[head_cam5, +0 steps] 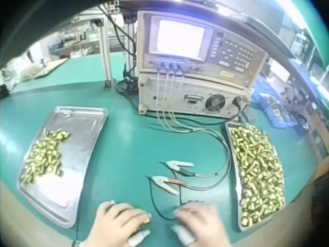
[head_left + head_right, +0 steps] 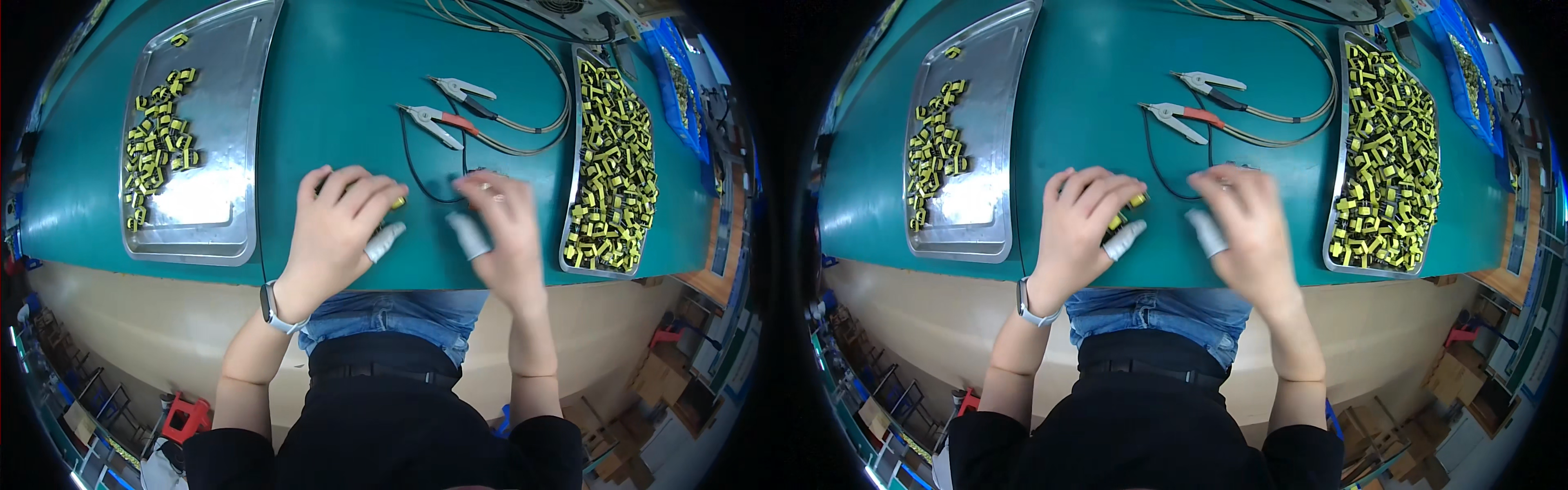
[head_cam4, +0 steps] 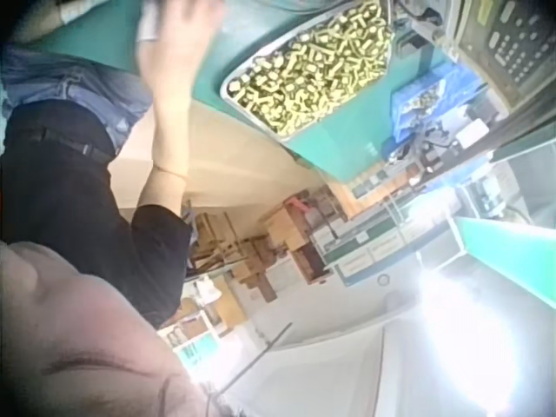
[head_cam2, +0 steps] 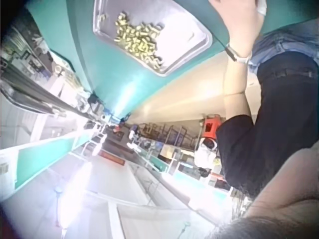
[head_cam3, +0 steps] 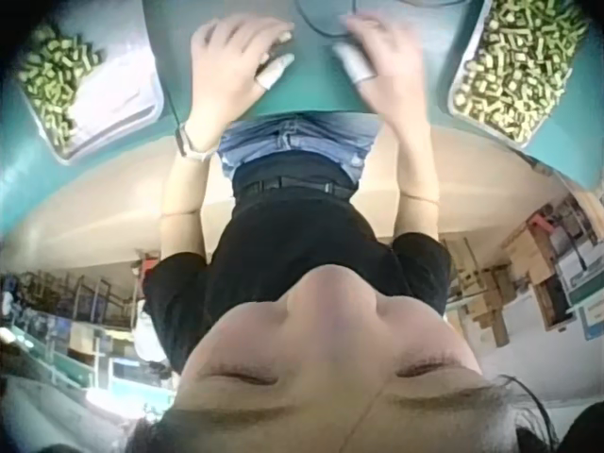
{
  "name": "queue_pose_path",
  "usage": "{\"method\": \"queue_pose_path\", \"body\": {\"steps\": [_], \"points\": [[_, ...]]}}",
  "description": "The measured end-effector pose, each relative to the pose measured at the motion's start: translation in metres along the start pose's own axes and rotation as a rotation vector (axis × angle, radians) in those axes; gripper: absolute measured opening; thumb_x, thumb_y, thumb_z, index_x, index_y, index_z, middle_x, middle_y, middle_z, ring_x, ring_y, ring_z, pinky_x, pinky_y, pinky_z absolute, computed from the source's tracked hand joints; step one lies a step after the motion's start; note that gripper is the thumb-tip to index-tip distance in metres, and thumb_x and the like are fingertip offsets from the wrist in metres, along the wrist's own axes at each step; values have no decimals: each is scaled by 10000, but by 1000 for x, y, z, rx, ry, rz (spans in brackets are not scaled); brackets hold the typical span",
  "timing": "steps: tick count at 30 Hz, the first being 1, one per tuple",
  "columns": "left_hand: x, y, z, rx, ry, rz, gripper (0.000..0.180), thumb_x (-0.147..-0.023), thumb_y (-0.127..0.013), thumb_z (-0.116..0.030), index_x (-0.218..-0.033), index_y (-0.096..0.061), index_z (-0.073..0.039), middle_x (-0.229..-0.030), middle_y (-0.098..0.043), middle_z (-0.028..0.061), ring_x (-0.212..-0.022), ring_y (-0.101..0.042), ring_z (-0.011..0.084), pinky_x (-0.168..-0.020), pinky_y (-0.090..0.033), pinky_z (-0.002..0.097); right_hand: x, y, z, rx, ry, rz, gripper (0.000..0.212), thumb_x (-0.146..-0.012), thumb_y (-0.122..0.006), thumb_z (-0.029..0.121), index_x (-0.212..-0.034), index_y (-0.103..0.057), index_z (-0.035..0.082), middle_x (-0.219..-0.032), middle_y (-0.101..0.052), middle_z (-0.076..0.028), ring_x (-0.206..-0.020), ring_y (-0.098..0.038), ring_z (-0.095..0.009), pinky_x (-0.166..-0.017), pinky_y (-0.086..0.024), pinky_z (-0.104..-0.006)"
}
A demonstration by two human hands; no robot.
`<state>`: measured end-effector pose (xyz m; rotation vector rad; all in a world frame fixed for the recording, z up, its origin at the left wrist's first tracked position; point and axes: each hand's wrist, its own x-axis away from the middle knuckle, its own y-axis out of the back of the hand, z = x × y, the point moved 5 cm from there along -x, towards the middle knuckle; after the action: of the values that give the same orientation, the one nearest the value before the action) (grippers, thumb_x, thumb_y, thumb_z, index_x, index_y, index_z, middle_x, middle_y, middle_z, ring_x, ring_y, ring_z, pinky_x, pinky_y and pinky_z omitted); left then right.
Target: The recorder is assembling small electronic components on a green workbench, placing them into a testing jig or container.
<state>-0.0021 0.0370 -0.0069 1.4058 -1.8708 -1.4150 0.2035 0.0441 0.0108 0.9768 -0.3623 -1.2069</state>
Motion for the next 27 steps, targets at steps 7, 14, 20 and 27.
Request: {"method": "queue_pose_path", "body": {"steps": [7,14,20,27], "points": [[5,13,1,105,-64,123,490,-805,-780,-188,-1274,-643,-145,-1336,-623,33,-1327,-527,288,-1143,-339,544,3,-47,30,-6,65,16,569,-687,-773,-31,-1238,-637,-1,-1153,-619,-149,-1006,-595,-350,-845,-521,-432],[15,9,1,56,83,80,555,-741,-778,-124,-1280,-645,-118,-1373,-584,69,-1339,-502,329,-1103,-366,526,-5,-56,31,-66,78,-90,476,-653,-700,-135,-1108,-641,-10,-1105,-647,-143,-929,-634,-338,-759,-548,-411],[10,-1,-1,160,16,28,511,-739,-797,-130,-1233,-662,-116,-1270,-636,55,-1242,-574,286,-1042,-395,468,5,-44,22,-132,71,-106,425,-719,-738,-106,-1124,-656,-5,-1142,-666,-153,-954,-666,-338,-786,-564,-392],[1,-9,-18,200,-125,103,431,-796,-754,-92,-1218,-672,-130,-1220,-646,19,-1211,-579,224,-1146,-278,589,31,-3,-14,-226,-209,-223,379,-805,-720,-68,-1173,-665,2,-1162,-652,-148,-925,-665,-265,-769,-553,-360]]}}
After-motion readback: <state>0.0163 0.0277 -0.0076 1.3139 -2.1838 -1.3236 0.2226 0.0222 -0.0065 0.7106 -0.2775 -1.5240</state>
